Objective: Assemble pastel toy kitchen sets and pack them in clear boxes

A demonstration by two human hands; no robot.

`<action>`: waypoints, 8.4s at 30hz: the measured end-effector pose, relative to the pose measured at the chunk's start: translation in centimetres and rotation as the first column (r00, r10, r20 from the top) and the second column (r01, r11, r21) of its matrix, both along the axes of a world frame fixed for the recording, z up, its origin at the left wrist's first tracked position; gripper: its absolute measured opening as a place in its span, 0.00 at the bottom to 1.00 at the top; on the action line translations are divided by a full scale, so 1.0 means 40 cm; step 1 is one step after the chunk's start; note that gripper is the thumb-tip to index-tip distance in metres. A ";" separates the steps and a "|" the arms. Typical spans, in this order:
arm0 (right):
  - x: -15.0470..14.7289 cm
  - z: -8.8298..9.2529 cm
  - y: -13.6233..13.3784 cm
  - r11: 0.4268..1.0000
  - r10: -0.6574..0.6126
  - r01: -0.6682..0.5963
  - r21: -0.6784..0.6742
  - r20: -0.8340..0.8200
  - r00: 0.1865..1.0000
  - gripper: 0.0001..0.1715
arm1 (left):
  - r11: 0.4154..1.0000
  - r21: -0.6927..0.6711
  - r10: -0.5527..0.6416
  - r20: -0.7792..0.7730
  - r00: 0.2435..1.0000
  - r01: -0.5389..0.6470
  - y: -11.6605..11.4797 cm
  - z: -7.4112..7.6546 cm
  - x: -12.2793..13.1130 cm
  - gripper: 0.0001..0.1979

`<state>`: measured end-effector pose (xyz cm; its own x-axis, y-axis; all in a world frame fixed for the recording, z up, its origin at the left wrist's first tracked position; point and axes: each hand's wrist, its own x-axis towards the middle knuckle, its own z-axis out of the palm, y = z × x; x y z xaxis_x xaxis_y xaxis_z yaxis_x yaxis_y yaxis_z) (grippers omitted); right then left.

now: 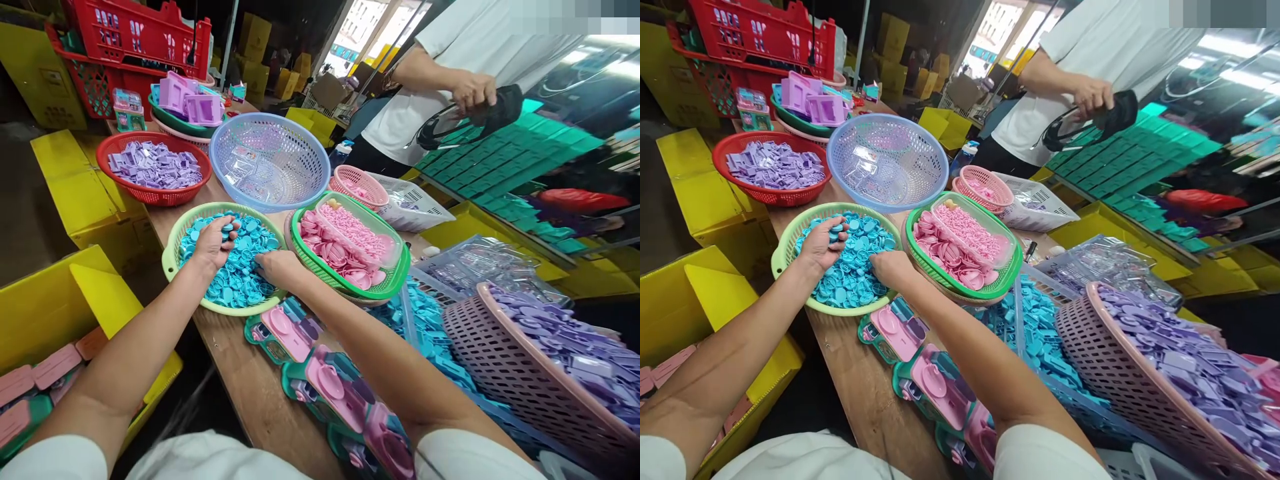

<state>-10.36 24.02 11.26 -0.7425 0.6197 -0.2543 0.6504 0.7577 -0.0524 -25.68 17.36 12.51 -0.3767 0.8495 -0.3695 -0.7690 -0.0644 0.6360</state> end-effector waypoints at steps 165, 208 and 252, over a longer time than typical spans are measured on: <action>0.973 -0.136 -0.767 0.314 -0.487 0.733 0.603 -0.560 0.670 0.12 | 0.286 -0.402 0.208 -0.860 -0.466 0.870 -0.445 -0.210 0.960 0.30; 0.728 -0.177 -0.648 0.536 -0.268 0.821 0.198 -0.882 0.387 0.19 | 0.514 -0.203 -0.270 -0.961 -0.068 0.834 -0.469 -0.249 0.682 0.15; 0.785 -0.122 -0.615 0.668 -0.321 0.730 0.145 -0.829 0.457 0.10 | 0.323 -0.013 -0.802 0.527 0.281 0.946 -0.429 -0.211 0.703 0.21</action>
